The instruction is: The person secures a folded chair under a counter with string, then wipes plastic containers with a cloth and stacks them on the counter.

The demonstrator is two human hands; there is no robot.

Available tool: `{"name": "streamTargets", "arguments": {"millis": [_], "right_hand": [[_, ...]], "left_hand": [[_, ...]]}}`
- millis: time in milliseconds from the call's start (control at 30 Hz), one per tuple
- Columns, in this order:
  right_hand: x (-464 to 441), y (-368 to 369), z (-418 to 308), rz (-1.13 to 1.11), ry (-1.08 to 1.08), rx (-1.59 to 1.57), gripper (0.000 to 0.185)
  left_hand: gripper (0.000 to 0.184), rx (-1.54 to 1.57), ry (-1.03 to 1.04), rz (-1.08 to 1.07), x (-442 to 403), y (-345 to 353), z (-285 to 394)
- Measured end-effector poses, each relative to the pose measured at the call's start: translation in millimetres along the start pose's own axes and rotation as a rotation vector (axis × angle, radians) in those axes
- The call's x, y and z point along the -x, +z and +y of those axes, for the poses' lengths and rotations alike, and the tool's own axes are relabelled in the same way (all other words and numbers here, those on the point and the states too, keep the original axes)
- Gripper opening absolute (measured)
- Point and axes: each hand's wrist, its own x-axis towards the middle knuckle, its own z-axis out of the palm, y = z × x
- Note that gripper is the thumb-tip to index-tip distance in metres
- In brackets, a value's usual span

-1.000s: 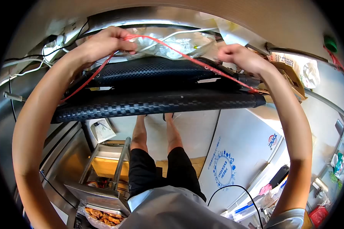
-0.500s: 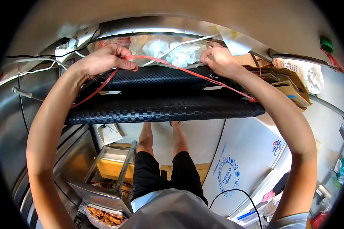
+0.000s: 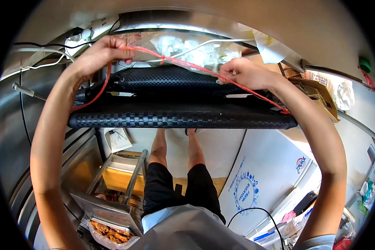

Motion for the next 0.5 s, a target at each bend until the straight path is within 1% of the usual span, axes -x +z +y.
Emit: {"name": "streamTargets", "arguments": {"millis": [33,67,100,167,200,233,300,367,400,433,500], "right_hand": [[7,-1,-6,0.019,-0.045,-0.149,0.016],[16,-4,-14,0.171,-0.142,-0.185,0.017],[15,-7,-7,0.136,-0.184,-0.662,0.018],[23,-18,-10,0.234,-0.125,-0.590,0.020],[21,-19,-2,0.196,-0.073,-0.571,0.020],[18,-17,6,0.161,-0.023,-0.553,0.020],[20,-12,4,0.218,0.018,-0.534,0.020],[25,-13,8,0.236,0.067,-0.530,0.019],[27,-12,13,0.227,0.118,-0.653,0.018],[33,-12,15,0.245,0.149,-0.699,0.019],[50,-13,20,0.410,0.147,-0.607,0.020]], "left_hand": [[0.029,-0.049,-0.018,-0.002,1,-1,-4],[0.028,-0.071,-0.020,0.025,8,-1,9],[0.028,-0.071,-0.015,0.029,9,1,14],[0.026,-0.206,-0.040,0.098,12,3,23],[0.025,-0.199,-0.052,0.095,7,6,22],[0.026,-0.212,0.015,0.086,5,12,21],[0.026,-0.390,-0.068,0.072,0,23,38],[0.027,-0.396,0.005,0.078,-12,34,24],[0.029,-0.432,0.001,0.054,-14,37,27],[0.030,-0.485,-0.007,0.081,-14,40,28],[0.028,-0.452,-0.035,0.109,-7,43,40]]}}
